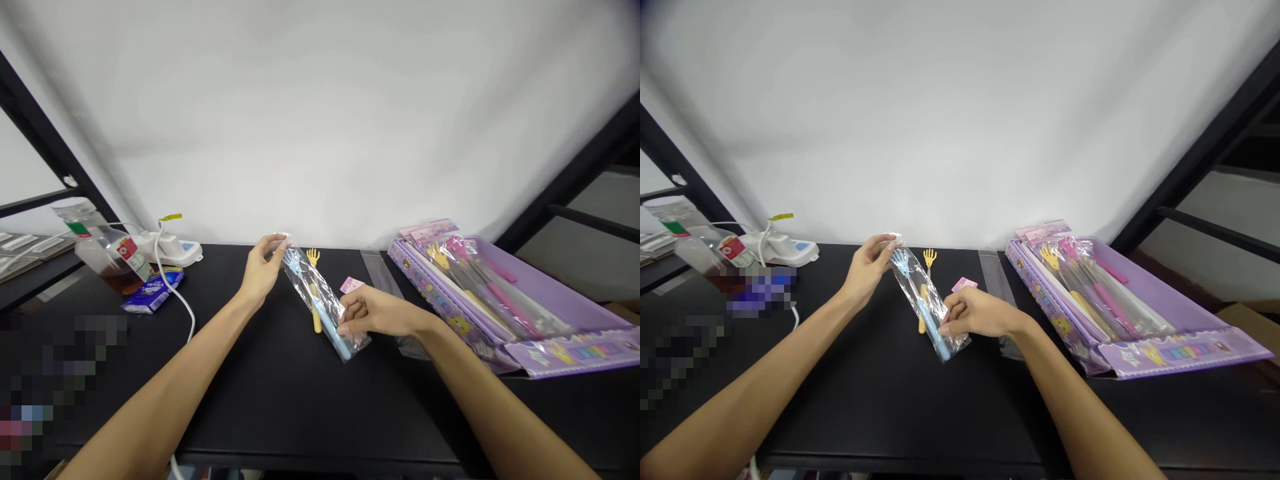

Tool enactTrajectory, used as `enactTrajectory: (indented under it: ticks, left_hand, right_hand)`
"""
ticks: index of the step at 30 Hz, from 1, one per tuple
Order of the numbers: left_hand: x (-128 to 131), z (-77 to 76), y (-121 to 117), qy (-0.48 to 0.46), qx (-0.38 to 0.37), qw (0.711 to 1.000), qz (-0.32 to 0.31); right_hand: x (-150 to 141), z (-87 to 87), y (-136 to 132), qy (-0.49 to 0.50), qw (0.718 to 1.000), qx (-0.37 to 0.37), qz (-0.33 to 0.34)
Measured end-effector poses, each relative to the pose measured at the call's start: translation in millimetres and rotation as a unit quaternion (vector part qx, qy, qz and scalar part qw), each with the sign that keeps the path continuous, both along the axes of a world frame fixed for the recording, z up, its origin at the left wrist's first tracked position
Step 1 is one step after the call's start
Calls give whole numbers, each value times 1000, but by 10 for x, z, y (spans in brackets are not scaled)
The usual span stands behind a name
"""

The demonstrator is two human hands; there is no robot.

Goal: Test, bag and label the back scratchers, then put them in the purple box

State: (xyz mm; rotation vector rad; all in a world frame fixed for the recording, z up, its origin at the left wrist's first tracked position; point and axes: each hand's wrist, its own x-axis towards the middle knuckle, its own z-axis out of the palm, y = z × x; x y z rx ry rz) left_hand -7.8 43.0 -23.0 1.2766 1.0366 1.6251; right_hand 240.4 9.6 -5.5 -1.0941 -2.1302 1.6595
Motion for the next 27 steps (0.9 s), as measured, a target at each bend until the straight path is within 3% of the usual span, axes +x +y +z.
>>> enactTrajectory:
  ticks: [4,8,13,18,21,23,25,27]
  left_hand:
    - [-21,-21,-4,-5,-20,1000,18]
    - [29,6,-58,-10,-38,999,-4]
    - [31,-26,-52,31,-46,998,-12]
    - [27,-53,-80,106,4,991,-85]
    - [28,-59,-104,180,36,977,-106]
    - [32,-69,-109,204,49,970,-124]
    - [41,-79,-109,218,55,966,-126]
    - [59,-88,-108,235,50,965,-108]
  right_hand:
    - [60,75,-44,-50,995,-21,86]
    - [110,122,-59,-91,988,-26,125]
    - [155,119,-37,-131,985,-4,111]
    - [225,154,-30,-146,986,11,82]
    - [252,176,-2,-131,989,55,31]
    - [250,157,42,-97,986,126,-54]
    - [238,102,99,-84,958,226,-157]
    - [228,15,155,-116,915,318,-218]
